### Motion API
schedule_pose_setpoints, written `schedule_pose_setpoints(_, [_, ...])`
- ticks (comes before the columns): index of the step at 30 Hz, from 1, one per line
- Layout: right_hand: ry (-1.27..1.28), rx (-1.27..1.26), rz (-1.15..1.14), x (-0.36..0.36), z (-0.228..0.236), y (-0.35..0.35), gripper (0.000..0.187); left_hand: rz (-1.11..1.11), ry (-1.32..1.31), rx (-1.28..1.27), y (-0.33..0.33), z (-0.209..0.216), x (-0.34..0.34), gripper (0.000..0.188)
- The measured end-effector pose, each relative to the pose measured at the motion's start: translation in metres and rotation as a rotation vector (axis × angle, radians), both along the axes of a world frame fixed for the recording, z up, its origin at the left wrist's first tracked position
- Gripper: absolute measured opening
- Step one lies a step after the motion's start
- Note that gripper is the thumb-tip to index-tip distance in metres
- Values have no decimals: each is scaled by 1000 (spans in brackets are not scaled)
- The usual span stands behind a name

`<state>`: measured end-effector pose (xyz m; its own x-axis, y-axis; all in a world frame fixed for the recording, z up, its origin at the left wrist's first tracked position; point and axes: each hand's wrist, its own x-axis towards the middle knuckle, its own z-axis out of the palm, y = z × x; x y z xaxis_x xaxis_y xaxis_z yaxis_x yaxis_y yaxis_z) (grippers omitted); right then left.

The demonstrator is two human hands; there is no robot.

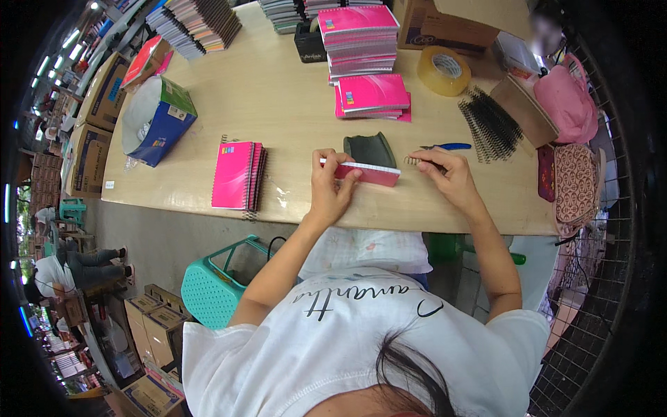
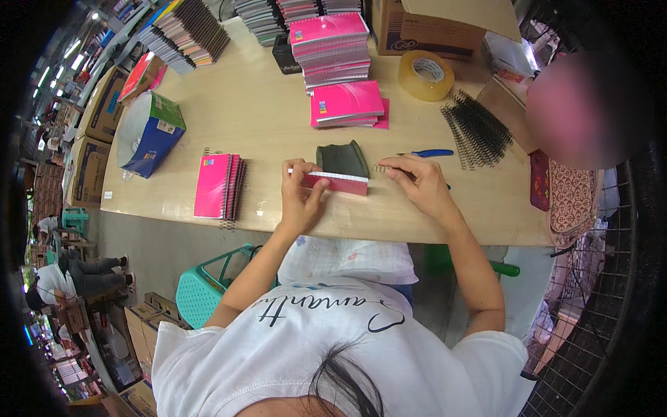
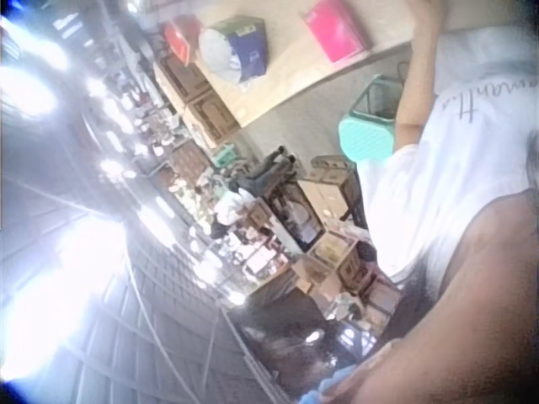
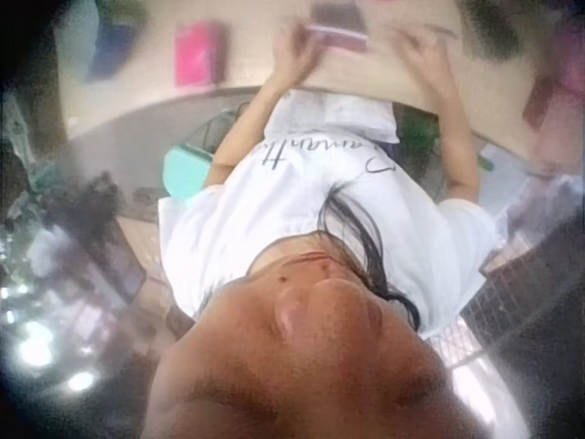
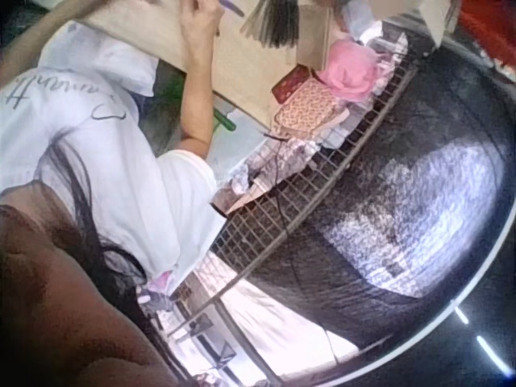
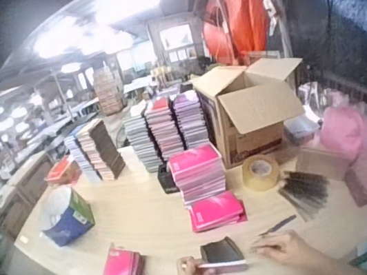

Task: The person finishes spiral-bound notebooks by using a green cloth to smooth the metal binding, then uses a blue tool to crimp the ends of the spiral wire. The notebooks are handled one at a time and placed back onto a stack after each is finished.

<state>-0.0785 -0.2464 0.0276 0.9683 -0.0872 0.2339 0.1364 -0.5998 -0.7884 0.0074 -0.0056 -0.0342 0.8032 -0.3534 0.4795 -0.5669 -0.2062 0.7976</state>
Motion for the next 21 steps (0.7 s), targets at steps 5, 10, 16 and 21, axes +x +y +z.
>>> schedule_pose_setpoints(5, [-98, 26, 27, 3, -17, 7, 15, 2, 61, 8, 7, 6, 2, 21])
schedule_pose_setpoints(10, [-105, 171, 129, 8, -11, 20, 14, 7, 23, 7, 9, 4, 1, 21])
schedule_pose_setpoints(16, [-22, 136, 215, 5, -8, 26, 19, 63, 46, 27, 14, 7, -3, 22])
schedule_pose_setpoints(21, [-25, 32, 219, 5, 0, 31, 22, 57, -45, 36, 14, 3, -3, 19])
